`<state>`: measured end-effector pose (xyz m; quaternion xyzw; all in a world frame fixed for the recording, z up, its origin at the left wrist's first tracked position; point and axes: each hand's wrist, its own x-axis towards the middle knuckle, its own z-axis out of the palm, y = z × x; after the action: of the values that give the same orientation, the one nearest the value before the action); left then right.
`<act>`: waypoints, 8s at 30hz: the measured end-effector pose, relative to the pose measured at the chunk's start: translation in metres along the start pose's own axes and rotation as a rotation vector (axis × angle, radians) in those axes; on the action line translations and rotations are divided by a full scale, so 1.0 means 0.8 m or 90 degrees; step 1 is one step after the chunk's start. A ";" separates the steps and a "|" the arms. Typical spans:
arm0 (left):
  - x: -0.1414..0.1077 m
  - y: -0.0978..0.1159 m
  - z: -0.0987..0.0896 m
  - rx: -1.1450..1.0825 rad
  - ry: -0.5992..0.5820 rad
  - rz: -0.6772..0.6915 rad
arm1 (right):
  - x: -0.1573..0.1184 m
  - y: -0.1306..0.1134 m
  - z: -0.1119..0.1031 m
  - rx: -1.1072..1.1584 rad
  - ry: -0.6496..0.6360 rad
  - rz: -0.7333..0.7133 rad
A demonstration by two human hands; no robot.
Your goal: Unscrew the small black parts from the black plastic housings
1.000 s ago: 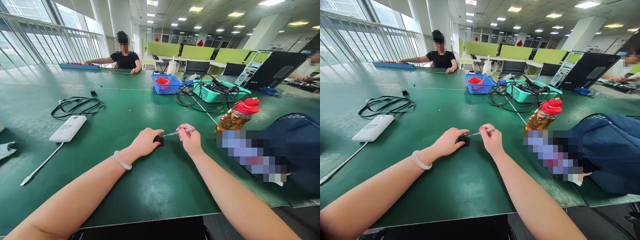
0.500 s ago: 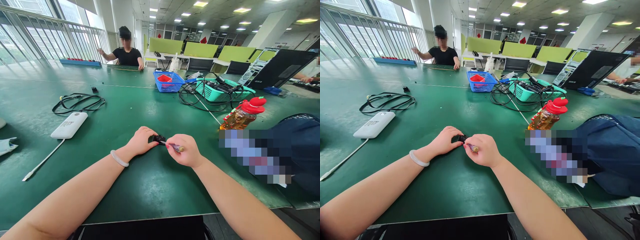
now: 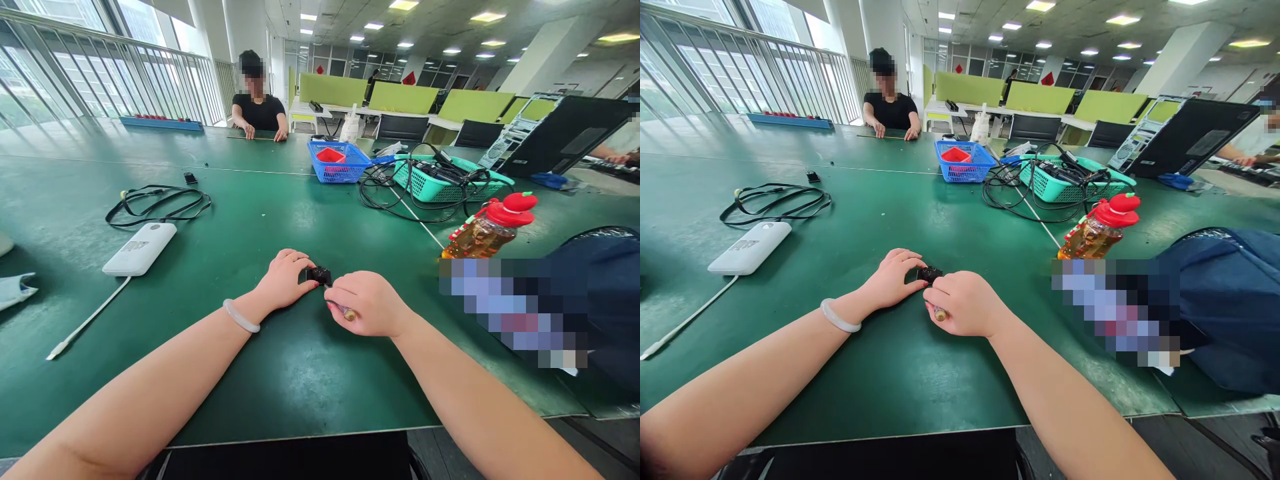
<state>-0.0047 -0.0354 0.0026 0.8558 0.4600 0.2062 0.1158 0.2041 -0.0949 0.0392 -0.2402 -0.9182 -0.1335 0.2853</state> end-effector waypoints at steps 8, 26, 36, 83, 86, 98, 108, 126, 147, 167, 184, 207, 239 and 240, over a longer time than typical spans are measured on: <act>0.000 0.000 0.000 -0.001 -0.001 -0.003 | -0.002 0.001 -0.005 0.009 0.036 0.014; 0.000 0.001 0.000 0.009 -0.008 -0.013 | 0.000 -0.002 -0.008 0.013 -0.046 0.007; 0.000 0.002 -0.001 0.011 -0.008 -0.017 | -0.001 0.000 -0.004 0.026 -0.038 0.030; 0.002 -0.003 0.001 -0.010 0.006 -0.017 | -0.017 0.049 0.028 0.563 0.271 0.728; 0.002 -0.002 0.000 -0.009 -0.002 -0.022 | -0.018 0.051 0.031 0.599 0.286 0.731; 0.002 0.000 -0.001 -0.009 -0.012 -0.028 | -0.017 0.053 0.031 0.682 0.313 0.762; 0.002 -0.003 0.001 -0.010 -0.007 -0.015 | -0.017 0.055 0.030 0.706 0.310 0.745; 0.001 -0.004 0.002 -0.015 -0.001 -0.015 | -0.009 0.015 0.012 0.370 0.187 0.464; 0.002 -0.009 0.006 -0.019 0.008 -0.005 | -0.008 0.003 0.014 0.074 0.065 0.082; 0.002 -0.010 0.008 -0.023 0.007 -0.009 | -0.010 0.001 0.018 0.063 0.104 0.090; 0.002 -0.009 0.007 -0.008 0.012 -0.001 | -0.007 -0.001 0.023 -0.024 0.173 0.005; 0.003 -0.013 0.010 -0.009 0.015 -0.001 | -0.006 -0.004 0.026 -0.050 0.183 0.004; 0.003 -0.011 0.008 -0.017 0.012 -0.012 | -0.005 -0.004 0.020 -0.060 0.136 0.019; 0.003 -0.011 0.008 -0.015 0.010 -0.013 | -0.005 -0.004 0.020 -0.060 0.134 0.019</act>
<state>-0.0073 -0.0289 -0.0061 0.8480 0.4670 0.2175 0.1242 0.1979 -0.0931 0.0240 -0.2521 -0.8722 -0.1967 0.3701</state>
